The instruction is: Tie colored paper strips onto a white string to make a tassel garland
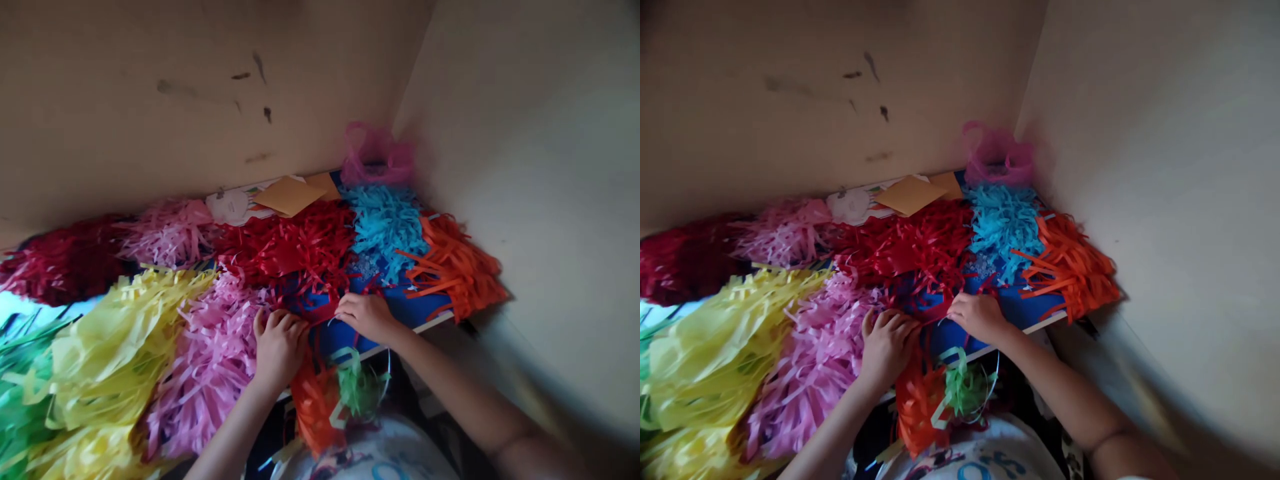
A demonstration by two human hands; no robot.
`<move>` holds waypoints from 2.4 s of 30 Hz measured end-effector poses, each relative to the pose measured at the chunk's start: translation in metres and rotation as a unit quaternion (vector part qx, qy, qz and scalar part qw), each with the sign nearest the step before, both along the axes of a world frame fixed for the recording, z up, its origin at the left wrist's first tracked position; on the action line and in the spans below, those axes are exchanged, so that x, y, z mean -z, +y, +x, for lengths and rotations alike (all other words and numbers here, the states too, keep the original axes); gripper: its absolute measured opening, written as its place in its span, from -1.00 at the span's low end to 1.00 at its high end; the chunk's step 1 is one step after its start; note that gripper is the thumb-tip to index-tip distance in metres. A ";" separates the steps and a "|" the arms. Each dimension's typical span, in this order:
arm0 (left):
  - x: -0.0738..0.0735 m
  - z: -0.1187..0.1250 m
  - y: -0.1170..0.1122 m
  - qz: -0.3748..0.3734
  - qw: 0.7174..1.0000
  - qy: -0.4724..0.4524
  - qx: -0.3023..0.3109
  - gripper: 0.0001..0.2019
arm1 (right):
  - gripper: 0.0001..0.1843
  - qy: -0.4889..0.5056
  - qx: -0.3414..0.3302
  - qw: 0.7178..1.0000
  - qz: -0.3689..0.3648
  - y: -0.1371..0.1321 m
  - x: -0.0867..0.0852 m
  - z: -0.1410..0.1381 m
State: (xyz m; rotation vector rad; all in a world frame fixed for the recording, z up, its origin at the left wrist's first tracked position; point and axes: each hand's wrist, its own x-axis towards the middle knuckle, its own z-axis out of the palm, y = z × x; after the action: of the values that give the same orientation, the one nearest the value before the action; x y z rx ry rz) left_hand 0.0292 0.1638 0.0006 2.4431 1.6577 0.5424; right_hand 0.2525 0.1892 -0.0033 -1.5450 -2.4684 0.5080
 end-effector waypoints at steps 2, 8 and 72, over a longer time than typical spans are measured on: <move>0.001 -0.001 0.005 -0.012 1.000 -0.007 -0.010 -0.80 | -0.75 0.005 0.020 1.000 -0.007 0.007 0.000 0.002; 0.000 0.004 0.018 -0.037 0.998 0.024 -0.042 -0.71 | -0.73 -0.006 0.074 0.997 -0.030 0.020 -0.002 -0.006; 0.019 0.002 0.005 0.072 0.997 0.000 0.031 -0.82 | -0.77 -0.018 -0.026 0.999 0.031 0.005 0.001 -0.008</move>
State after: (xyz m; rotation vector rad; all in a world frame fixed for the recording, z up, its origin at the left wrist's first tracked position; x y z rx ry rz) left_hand 0.0311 0.1689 -0.0180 2.5842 1.5901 0.6735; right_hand 0.2441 0.1946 -0.0040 -1.4834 -2.5304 0.4103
